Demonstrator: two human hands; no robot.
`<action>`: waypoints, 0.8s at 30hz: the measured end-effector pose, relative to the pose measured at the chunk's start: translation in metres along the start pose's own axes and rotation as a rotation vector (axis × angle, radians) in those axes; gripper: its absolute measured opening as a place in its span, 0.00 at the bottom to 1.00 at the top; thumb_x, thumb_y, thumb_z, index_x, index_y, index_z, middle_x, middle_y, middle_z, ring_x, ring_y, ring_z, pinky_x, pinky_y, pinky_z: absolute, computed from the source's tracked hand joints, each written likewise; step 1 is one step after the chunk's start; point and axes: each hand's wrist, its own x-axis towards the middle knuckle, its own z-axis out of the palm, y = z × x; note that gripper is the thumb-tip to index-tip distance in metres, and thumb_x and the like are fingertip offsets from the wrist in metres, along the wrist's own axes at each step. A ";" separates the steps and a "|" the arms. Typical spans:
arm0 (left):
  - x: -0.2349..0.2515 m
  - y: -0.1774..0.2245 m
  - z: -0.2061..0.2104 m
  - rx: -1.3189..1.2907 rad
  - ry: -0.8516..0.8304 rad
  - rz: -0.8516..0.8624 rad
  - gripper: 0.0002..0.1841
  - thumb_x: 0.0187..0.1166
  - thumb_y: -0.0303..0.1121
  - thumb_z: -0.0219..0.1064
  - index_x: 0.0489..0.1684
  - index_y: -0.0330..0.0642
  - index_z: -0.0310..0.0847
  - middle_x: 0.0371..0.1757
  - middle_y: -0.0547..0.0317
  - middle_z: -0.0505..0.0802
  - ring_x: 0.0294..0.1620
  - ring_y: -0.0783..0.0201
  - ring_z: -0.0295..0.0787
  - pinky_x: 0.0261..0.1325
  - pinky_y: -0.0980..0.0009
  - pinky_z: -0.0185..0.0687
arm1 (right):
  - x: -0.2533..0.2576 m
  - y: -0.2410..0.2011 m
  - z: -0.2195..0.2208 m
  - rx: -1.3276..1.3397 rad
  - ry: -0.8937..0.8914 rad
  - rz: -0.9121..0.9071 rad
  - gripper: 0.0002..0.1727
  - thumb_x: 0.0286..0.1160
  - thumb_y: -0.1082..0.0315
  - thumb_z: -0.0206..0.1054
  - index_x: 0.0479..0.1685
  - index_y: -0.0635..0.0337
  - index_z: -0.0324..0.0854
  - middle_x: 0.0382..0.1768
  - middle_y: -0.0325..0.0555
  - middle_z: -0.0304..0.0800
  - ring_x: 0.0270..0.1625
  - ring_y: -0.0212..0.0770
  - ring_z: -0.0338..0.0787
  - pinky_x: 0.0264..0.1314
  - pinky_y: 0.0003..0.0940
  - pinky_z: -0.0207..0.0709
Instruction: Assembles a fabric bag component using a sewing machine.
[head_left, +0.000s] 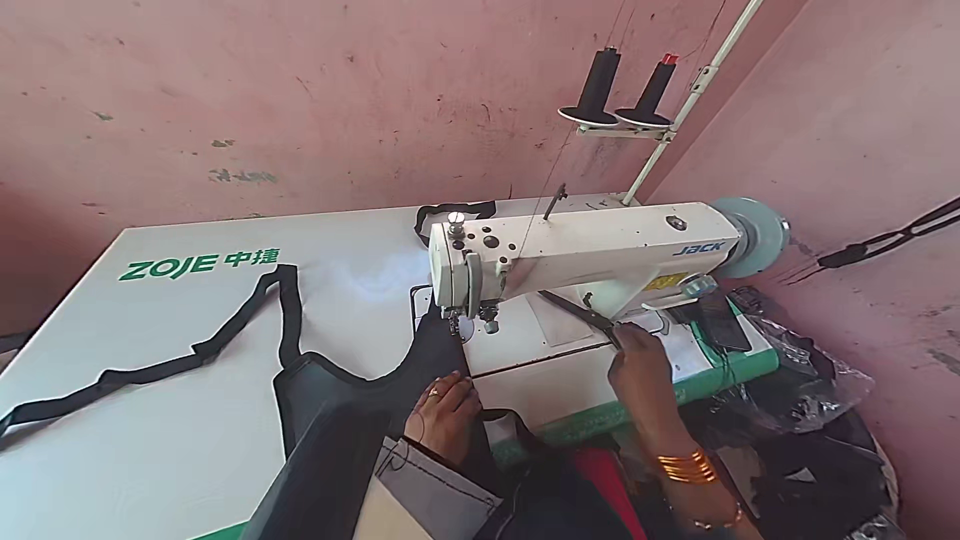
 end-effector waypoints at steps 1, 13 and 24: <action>-0.007 0.008 -0.001 0.031 0.003 -0.002 0.09 0.71 0.31 0.68 0.34 0.39 0.97 0.50 0.50 0.99 0.60 0.44 0.95 0.62 0.47 0.89 | 0.014 0.021 -0.003 -0.072 -0.038 0.103 0.20 0.72 0.82 0.64 0.64 0.72 0.85 0.62 0.74 0.84 0.70 0.72 0.81 0.75 0.64 0.70; -0.042 0.058 -0.030 0.078 0.011 0.007 0.12 0.75 0.32 0.63 0.25 0.43 0.91 0.29 0.56 0.97 0.37 0.58 0.99 0.37 0.64 0.92 | 0.024 -0.114 0.106 0.479 -0.106 -1.120 0.17 0.77 0.82 0.56 0.53 0.68 0.90 0.66 0.59 0.90 0.74 0.57 0.86 0.80 0.47 0.75; -0.047 0.059 -0.058 -0.099 0.116 0.035 0.17 0.80 0.50 0.65 0.29 0.50 0.89 0.31 0.63 0.96 0.35 0.66 0.94 0.38 0.73 0.87 | -0.115 -0.052 0.010 1.098 -0.853 -0.208 0.05 0.81 0.71 0.61 0.45 0.58 0.83 0.37 0.31 0.88 0.41 0.22 0.87 0.50 0.22 0.81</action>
